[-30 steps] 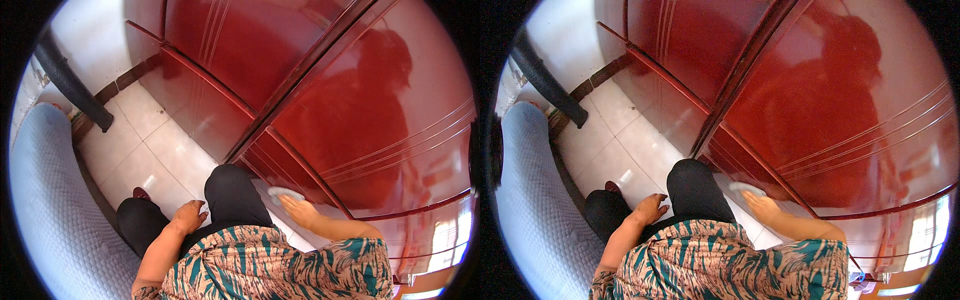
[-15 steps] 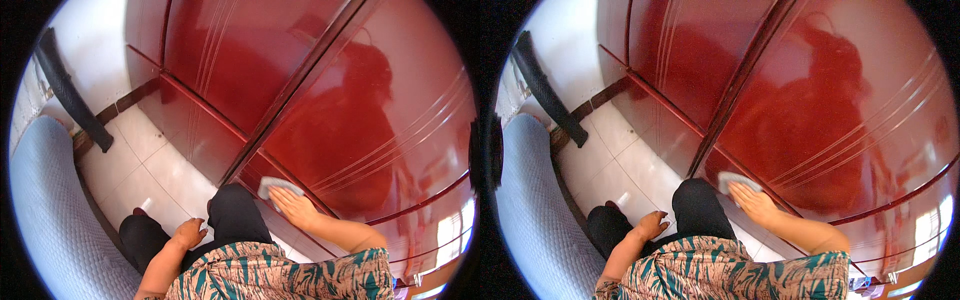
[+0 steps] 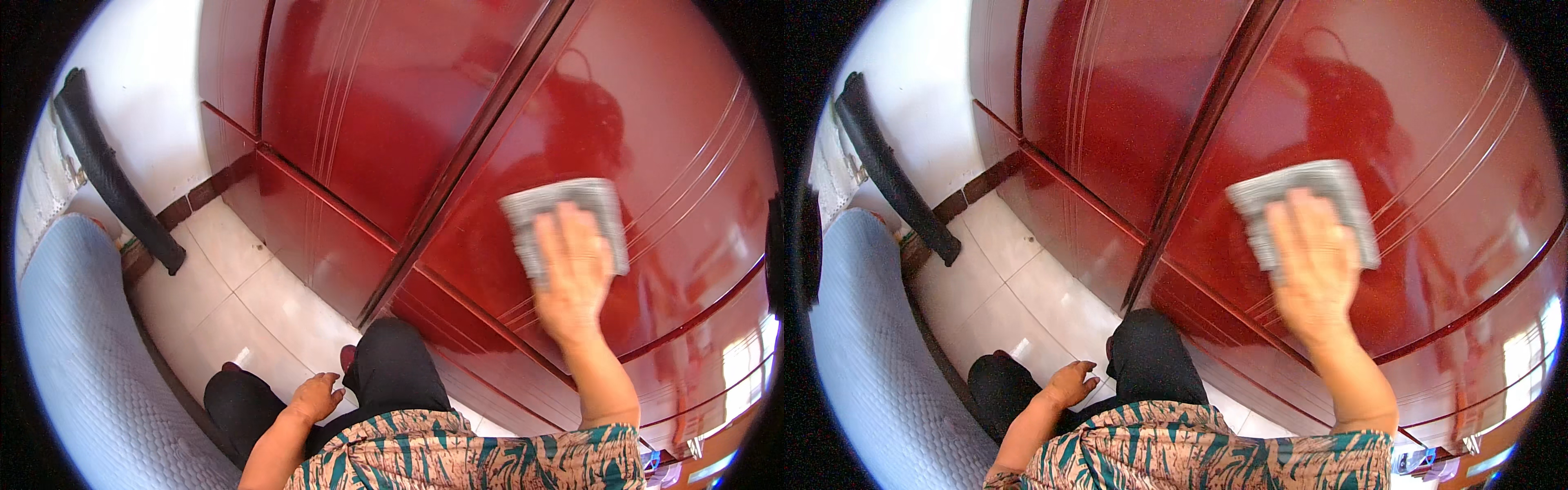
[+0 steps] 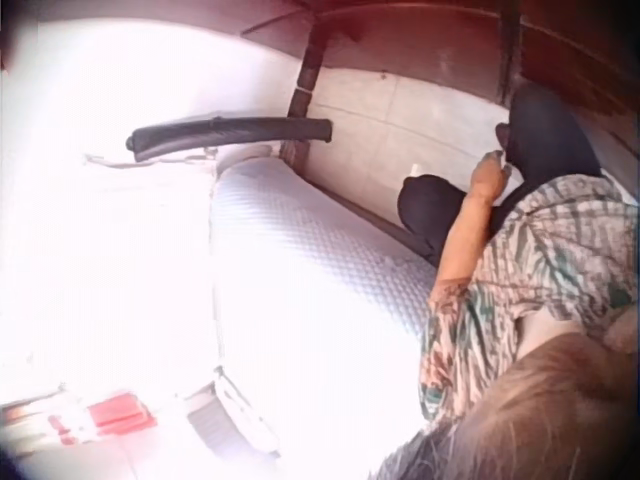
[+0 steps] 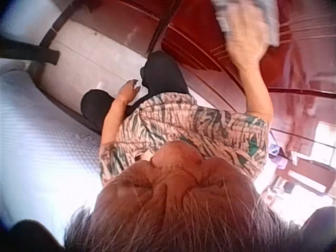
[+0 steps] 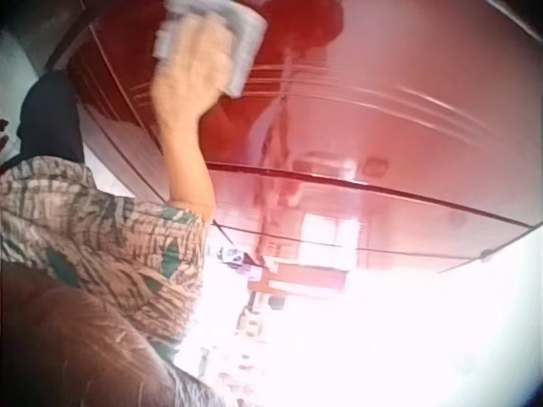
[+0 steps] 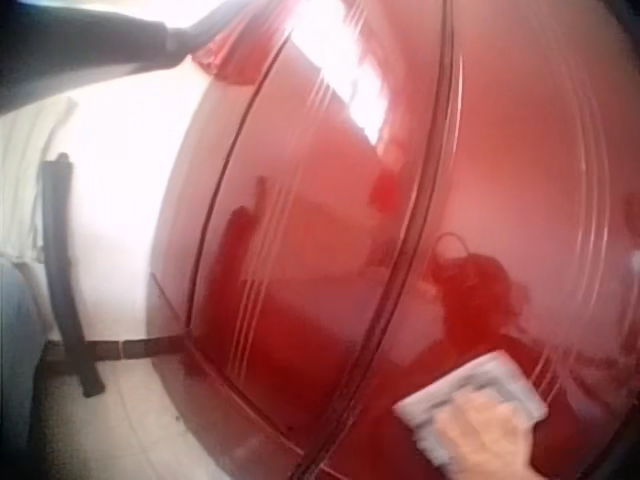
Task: The person wipes the exterior of a red cabinet with a grey cloth, moving their hand across the panels and edges of the upper and lower sections.
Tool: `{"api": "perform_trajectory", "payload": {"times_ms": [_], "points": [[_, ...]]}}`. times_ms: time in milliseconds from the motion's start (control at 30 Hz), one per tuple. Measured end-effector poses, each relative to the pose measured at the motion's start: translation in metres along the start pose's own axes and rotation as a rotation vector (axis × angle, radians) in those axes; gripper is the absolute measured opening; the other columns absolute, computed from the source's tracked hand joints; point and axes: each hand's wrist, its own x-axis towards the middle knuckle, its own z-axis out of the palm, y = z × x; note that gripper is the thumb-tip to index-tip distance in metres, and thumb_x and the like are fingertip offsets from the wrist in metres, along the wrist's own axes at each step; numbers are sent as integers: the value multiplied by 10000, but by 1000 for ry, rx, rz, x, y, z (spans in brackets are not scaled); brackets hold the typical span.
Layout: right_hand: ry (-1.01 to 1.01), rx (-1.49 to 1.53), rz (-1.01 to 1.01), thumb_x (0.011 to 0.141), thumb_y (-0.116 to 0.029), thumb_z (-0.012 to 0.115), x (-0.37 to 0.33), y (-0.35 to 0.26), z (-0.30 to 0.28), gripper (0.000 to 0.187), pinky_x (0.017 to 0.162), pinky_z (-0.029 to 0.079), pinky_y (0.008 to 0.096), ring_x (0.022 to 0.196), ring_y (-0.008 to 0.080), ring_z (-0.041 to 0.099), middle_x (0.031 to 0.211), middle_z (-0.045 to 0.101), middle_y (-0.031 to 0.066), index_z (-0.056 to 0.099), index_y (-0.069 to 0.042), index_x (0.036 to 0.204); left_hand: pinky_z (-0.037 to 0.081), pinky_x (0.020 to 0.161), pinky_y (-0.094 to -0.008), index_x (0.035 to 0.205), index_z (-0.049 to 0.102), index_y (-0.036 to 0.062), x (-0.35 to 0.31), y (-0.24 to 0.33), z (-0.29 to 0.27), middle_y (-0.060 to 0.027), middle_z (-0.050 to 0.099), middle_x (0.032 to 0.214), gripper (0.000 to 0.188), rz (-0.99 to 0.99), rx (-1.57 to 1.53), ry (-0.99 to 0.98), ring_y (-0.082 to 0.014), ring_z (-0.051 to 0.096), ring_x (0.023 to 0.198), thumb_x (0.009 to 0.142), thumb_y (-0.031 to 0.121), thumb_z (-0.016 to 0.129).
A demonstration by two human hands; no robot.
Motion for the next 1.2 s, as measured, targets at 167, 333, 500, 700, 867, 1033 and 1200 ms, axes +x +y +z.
{"api": "perform_trajectory", "payload": {"times_ms": [167, 333, 500, 700, 867, 1033, 1200], "points": [[477, -229, 337, 932, -267, 517, -28, 94, -35, 519, 1122, 172, 480, 1384, 333, 275, 1484, 337, 145, 407, -126, 1419, 442, 944, -412, 1216, 547, 34, -5, 5, -9, -189, 583, 1185, 411, 20, -12, 11, -349, 558, 1097, 887, 280, 568], [397, -184, 368, 944, -320, 491, -63, 68, -22, 561, 1124, 143, 516, 1391, 375, 227, 1499, 276, 200, 366, -65, 1429, 442, 946, -413, 1201, 567, 34, 1, 4, -4, -193, 596, 1168, 417, 62, -30, 40, -354, 562, 1086, 893, 315, 565], [-110, 219, 25, 752, -129, 601, -76, -51, 38, 610, 1064, 255, 435, 1321, 276, 381, 1444, 403, 114, 483, -136, 1351, 441, 950, -409, 1211, 558, 42, 9, -7, 8, -192, 587, 1186, 415, 32, 13, 11, -344, 559, 1104, 884, 298, 567], [-176, 311, -322, 756, -96, 515, 23, -60, 31, 662, 1127, 209, 360, 1386, 212, 303, 1489, 342, 91, 387, -75, 1405, 440, 958, -406, 1204, 568, 43, 9, -13, 4, -194, 583, 1204, 410, -25, -3, 0, -341, 557, 1117, 876, 290, 575], [277, -97, -164, 782, -96, 534, 141, 15, -16, 598, 1120, 230, 384, 1373, 216, 328, 1461, 388, 71, 448, -151, 1371, 438, 963, -406, 1198, 567, 17, 12, -16, 8, -196, 587, 1201, 424, -19, 3, -8, -343, 556, 1119, 876, 293, 570], [683, -324, 110, 951, -375, 461, 196, 110, -55, 488, 1127, 196, 423, 1393, 238, 277, 1484, 352, 59, 400, -235, 1415, 438, 961, -406, 1188, 574, 15, 18, -18, 11, -211, 601, 1171, 429, -23, -6, -24, -348, 554, 1119, 882, 315, 560], [352, -142, 59, 813, -122, 585, 139, 60, -50, 598, 1113, 225, 460, 1375, 320, 304, 1474, 354, 126, 434, -166, 1391, 453, 928, -425, 1155, 585, 25, 20, -29, 14, -214, 611, 1128, 425, 55, -24, 60, -364, 567, 1076, 873, 343, 570]]}}
